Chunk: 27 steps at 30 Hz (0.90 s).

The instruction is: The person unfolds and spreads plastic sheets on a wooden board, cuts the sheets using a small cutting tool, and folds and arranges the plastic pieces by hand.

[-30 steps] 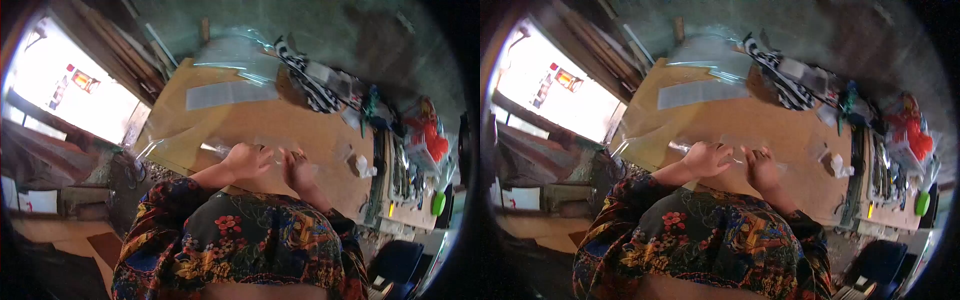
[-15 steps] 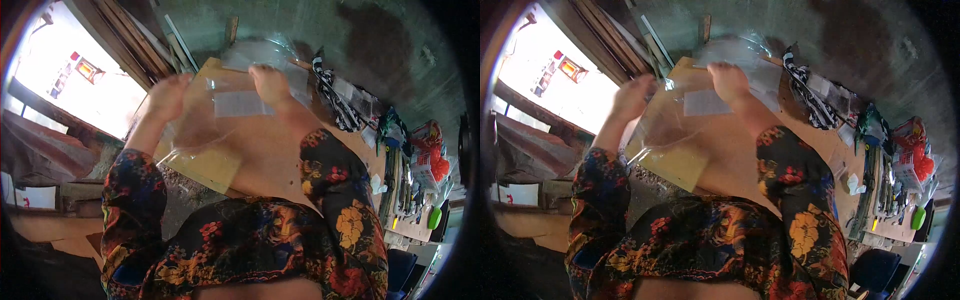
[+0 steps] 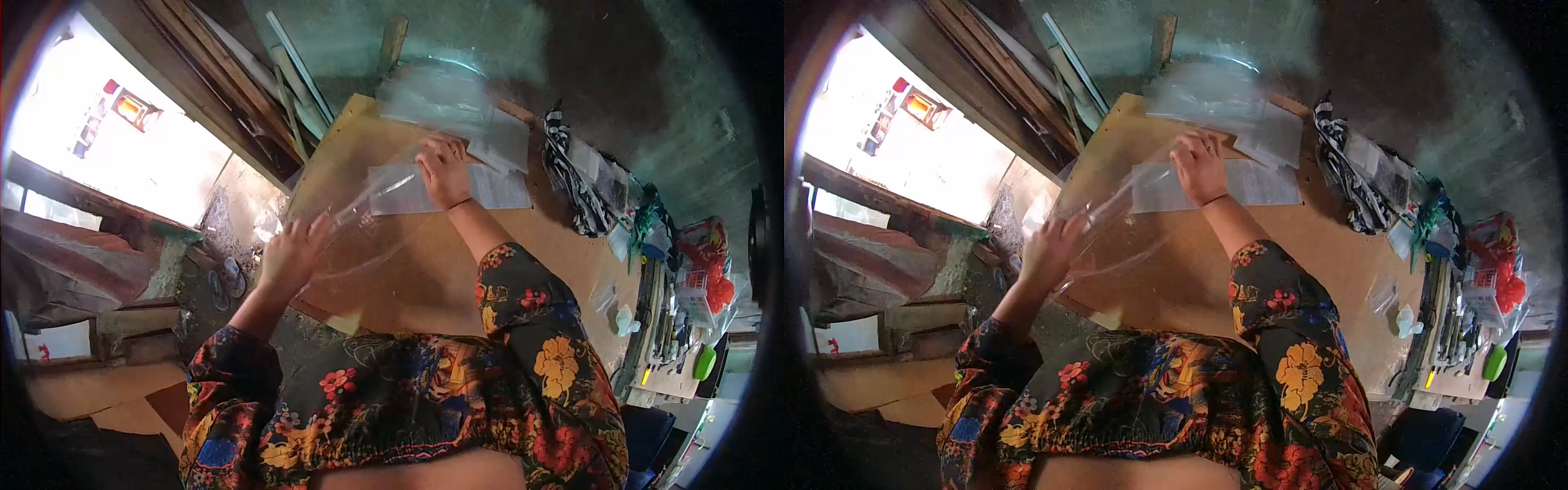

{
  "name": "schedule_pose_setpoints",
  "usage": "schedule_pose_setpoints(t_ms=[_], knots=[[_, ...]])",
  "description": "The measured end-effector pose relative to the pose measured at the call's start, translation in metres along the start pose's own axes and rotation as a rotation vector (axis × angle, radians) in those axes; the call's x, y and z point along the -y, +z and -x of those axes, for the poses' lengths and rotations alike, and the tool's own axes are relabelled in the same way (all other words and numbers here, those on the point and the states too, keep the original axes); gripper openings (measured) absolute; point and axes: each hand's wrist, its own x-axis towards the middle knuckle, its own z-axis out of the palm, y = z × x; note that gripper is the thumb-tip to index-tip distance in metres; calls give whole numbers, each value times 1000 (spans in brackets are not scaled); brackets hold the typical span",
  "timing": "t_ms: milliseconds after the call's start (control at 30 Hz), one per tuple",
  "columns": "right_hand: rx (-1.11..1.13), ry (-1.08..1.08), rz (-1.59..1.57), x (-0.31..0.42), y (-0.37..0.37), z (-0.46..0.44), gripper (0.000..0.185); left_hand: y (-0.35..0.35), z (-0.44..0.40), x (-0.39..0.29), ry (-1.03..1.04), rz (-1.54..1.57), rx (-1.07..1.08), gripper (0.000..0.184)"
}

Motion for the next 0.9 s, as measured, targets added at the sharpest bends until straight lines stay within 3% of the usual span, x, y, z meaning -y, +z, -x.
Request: schedule_pose_setpoints(t_ms=[33,67,100,133,200,233,300,433,533,600,633,700,833,900], knots=[[5,0,1,-6,8,9,13,9,2,0,-7,18,108,53],[192,8,92,-13,16,25,21,24,5,-1,-62,59,217,56],[377,14,183,-15,19,35,29,38,9,-1,-60,63,219,56],[376,12,188,-13,12,41,29,47,13,-5,-34,124,249,59],[583,328,151,-6,4,46,55,38,6,-10,-64,201,431,65],[584,328,152,-2,0,45,55,40,2,-10,-64,203,431,65],[631,454,169,1,-12,49,74,43,-1,-10,-78,209,277,60],[559,400,40,-28,-25,83,80,55,-22,-26,-14,276,156,57],[696,314,29,-41,-33,87,76,78,-30,-40,55,285,214,64],[1070,267,397,-43,-34,81,64,89,-28,-41,-21,280,161,65],[1068,274,397,-48,-34,84,64,92,-28,-42,-14,278,161,65],[932,181,447,-55,-38,93,37,95,-26,-43,-36,274,135,65],[931,251,446,-49,-83,115,25,97,-26,-41,-29,262,171,65],[775,241,382,-33,-119,135,13,98,-27,-43,-33,243,133,64]])
